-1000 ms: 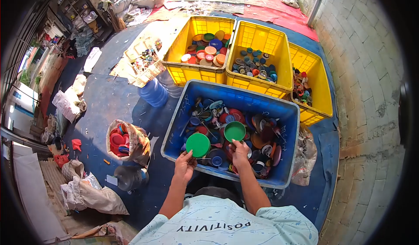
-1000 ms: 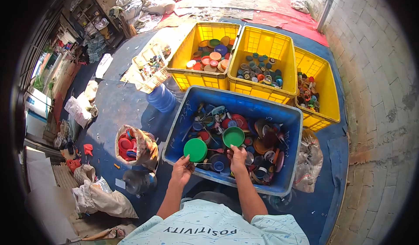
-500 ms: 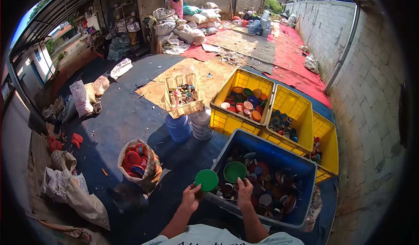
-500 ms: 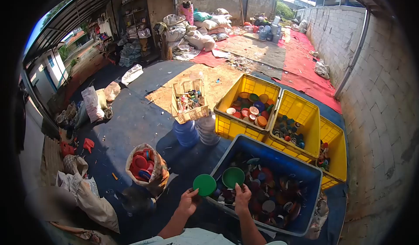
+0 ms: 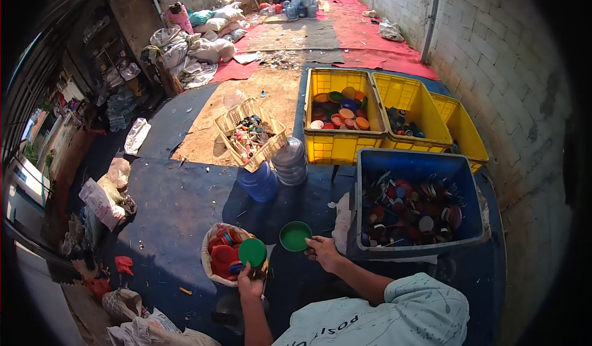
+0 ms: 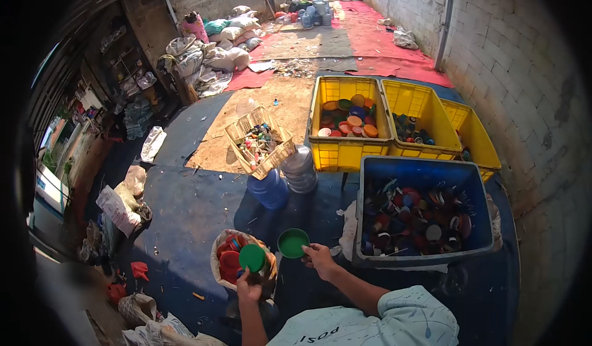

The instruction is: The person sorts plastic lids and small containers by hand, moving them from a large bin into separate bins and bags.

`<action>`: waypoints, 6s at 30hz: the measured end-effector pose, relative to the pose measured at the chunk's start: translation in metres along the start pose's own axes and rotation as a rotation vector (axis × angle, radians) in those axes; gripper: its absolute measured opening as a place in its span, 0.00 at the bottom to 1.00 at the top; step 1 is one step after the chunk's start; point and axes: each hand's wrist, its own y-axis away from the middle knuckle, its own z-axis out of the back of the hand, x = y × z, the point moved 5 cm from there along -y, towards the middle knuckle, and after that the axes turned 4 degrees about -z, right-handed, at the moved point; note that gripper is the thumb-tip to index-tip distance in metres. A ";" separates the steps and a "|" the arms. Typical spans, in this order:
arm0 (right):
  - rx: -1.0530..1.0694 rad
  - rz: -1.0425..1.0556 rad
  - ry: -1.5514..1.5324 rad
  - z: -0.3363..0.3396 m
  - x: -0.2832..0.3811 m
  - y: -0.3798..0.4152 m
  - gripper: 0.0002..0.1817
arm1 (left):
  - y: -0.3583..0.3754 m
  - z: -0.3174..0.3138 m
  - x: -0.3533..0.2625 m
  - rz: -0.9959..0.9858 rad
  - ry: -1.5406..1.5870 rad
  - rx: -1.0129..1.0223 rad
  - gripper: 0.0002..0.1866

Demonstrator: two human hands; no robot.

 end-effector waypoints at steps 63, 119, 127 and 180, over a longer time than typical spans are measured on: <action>-0.813 0.254 -0.480 0.072 0.294 -0.256 0.21 | -0.451 -0.549 0.241 0.705 -0.955 0.570 0.13; -0.828 0.541 -0.236 0.405 0.124 0.197 0.15 | -0.030 -0.277 0.413 0.416 -0.646 0.261 0.04; -0.647 0.509 -0.107 0.508 0.195 0.164 0.15 | 0.001 -0.257 0.436 0.244 -0.465 0.041 0.05; -0.321 0.116 0.951 0.578 0.164 -0.036 0.21 | -0.015 -0.273 0.519 0.262 -0.742 0.028 0.09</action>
